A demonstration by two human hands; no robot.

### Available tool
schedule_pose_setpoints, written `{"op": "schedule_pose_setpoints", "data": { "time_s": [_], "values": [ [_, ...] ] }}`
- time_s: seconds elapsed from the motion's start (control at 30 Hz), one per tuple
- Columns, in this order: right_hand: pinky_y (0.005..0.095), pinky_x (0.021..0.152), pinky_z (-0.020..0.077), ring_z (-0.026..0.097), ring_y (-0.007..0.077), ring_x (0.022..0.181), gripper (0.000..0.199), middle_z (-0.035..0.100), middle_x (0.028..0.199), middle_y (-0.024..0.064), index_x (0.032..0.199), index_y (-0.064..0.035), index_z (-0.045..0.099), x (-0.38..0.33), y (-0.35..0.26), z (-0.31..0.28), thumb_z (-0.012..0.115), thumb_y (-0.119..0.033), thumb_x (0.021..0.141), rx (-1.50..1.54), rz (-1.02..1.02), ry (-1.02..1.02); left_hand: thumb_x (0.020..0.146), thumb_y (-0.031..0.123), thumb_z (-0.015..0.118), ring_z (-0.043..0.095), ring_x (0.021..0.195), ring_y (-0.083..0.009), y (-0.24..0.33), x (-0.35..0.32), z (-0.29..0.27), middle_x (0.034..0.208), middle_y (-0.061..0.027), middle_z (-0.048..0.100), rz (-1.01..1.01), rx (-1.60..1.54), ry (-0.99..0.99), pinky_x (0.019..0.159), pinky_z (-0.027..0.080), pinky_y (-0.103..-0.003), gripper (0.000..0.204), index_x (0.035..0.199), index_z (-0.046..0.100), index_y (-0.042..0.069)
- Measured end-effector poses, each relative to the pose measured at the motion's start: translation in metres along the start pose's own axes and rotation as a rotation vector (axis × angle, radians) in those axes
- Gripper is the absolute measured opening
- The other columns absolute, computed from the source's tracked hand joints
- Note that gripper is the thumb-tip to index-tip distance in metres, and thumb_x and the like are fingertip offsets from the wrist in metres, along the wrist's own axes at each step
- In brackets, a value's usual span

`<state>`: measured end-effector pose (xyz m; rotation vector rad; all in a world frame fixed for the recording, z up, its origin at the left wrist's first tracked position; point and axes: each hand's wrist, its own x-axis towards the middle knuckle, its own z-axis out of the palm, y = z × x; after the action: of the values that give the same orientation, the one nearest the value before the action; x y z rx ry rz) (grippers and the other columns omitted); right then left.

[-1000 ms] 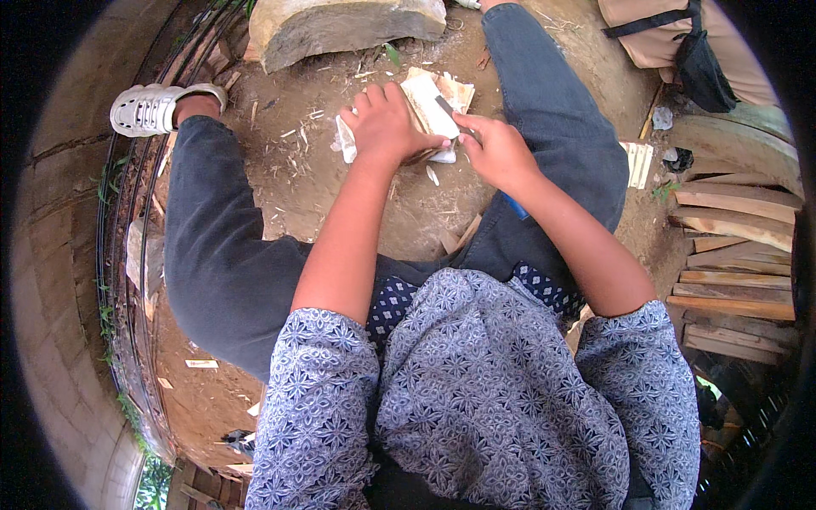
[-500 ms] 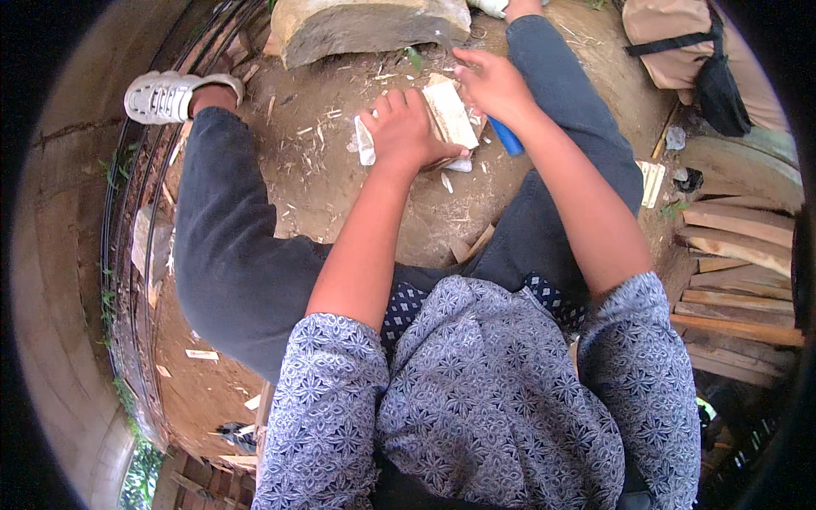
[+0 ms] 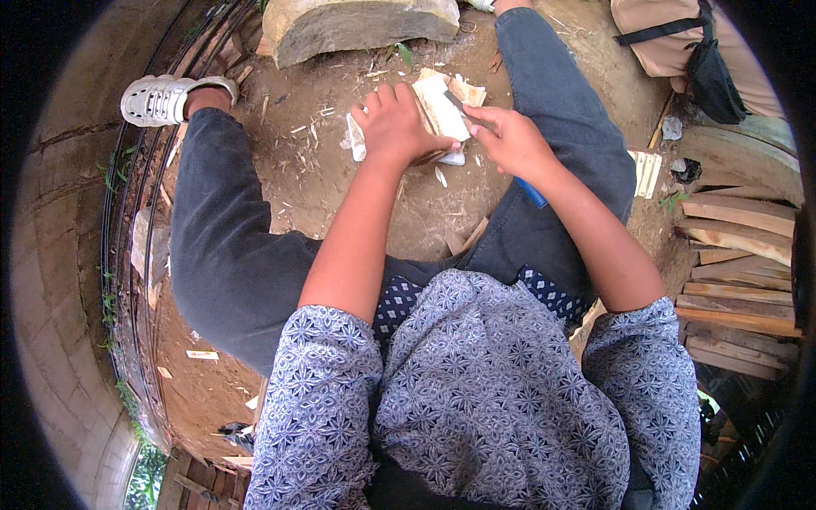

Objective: The person sits on the ground and uses a chisel to carve a rectangular piece of wood. They repeatedly strike the chisel to remove wood shavings and shape the block.

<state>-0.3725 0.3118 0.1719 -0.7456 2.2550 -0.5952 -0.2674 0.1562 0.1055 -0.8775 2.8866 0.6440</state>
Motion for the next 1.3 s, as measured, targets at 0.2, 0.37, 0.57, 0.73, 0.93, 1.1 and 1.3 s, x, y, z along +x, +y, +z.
{"op": "schedule_pose_setpoints", "data": {
  "time_s": [0.2, 0.37, 0.57, 0.73, 0.93, 1.1, 1.3],
  "values": [
    [0.0316, 0.046, 0.0441, 0.052, 0.0100, 0.042, 0.042, 0.053, 0.054, 0.0039, 0.138, -0.0153, 0.058, 0.007, 0.007, 0.006, 0.061, -0.019, 0.097, -0.019, -0.083, 0.020, 0.044, 0.070, 0.086, 0.046, 0.123, -0.0350, -0.001, -0.001, 0.001, 0.124, -0.0174, 0.051, 0.005, -0.011, 0.010, 0.102, 0.027, -0.056, 0.111, 0.123, 0.049, 0.000],
    [0.0352, 0.060, 0.0493, 0.061, 0.0203, 0.059, 0.039, 0.065, 0.074, 0.0120, 0.133, -0.0120, 0.062, 0.006, 0.002, 0.011, 0.061, -0.017, 0.094, -0.052, -0.098, 0.067, 0.046, 0.070, 0.085, 0.045, 0.123, -0.0347, 0.001, 0.000, 0.001, 0.124, -0.0175, 0.052, -0.001, 0.028, -0.008, 0.101, 0.028, -0.056, 0.110, 0.123, 0.050, 0.000],
    [0.0435, 0.092, 0.0516, 0.065, 0.0375, 0.105, 0.033, 0.067, 0.117, 0.0155, 0.123, -0.0109, 0.067, 0.013, -0.007, 0.020, 0.060, -0.018, 0.091, -0.096, -0.069, 0.120, 0.047, 0.069, 0.086, 0.045, 0.122, -0.0354, -0.002, 0.003, -0.001, 0.125, -0.0180, 0.052, 0.002, 0.032, 0.006, 0.099, 0.029, -0.057, 0.109, 0.124, 0.049, 0.000],
    [0.0373, 0.067, 0.0549, 0.068, 0.0249, 0.061, 0.036, 0.073, 0.089, 0.0159, 0.130, -0.0109, 0.064, 0.085, -0.013, 0.023, 0.059, -0.018, 0.094, -0.185, -0.097, 0.183, 0.046, 0.068, 0.086, 0.044, 0.123, -0.0356, 0.003, -0.002, -0.004, 0.126, -0.0180, 0.050, 0.042, 0.022, -0.025, 0.100, 0.029, -0.058, 0.111, 0.125, 0.048, 0.000],
    [0.0352, 0.056, 0.0533, 0.063, 0.0172, 0.048, 0.039, 0.071, 0.081, 0.0126, 0.133, -0.0132, 0.061, 0.085, -0.027, 0.004, 0.058, -0.021, 0.095, 0.264, -0.059, 0.150, 0.041, 0.073, 0.085, 0.045, 0.125, -0.0369, 0.000, -0.002, 0.001, 0.127, -0.0190, 0.050, -0.007, -0.006, 0.000, 0.103, 0.027, -0.058, 0.118, 0.126, 0.048, 0.001],
    [0.0250, 0.044, 0.0415, 0.049, 0.0072, 0.046, 0.044, 0.052, 0.065, -0.0013, 0.144, -0.0156, 0.051, 0.010, 0.001, -0.016, 0.055, -0.020, 0.100, 0.304, 0.055, -0.053, 0.042, 0.071, 0.086, 0.045, 0.123, -0.0352, 0.002, 0.001, 0.002, 0.125, -0.0179, 0.050, -0.004, 0.036, -0.009, 0.102, 0.028, -0.056, 0.113, 0.122, 0.050, 0.000],
    [0.0247, 0.043, 0.0417, 0.049, 0.0073, 0.046, 0.044, 0.052, 0.065, -0.0013, 0.144, -0.0158, 0.050, -0.008, 0.026, -0.008, 0.054, -0.020, 0.100, 0.341, 0.112, -0.092, 0.043, 0.072, 0.085, 0.046, 0.122, -0.0353, 0.003, 0.001, 0.002, 0.124, -0.0177, 0.052, 0.015, 0.031, 0.018, 0.102, 0.028, -0.053, 0.110, 0.120, 0.052, 0.000]
  ]
}}
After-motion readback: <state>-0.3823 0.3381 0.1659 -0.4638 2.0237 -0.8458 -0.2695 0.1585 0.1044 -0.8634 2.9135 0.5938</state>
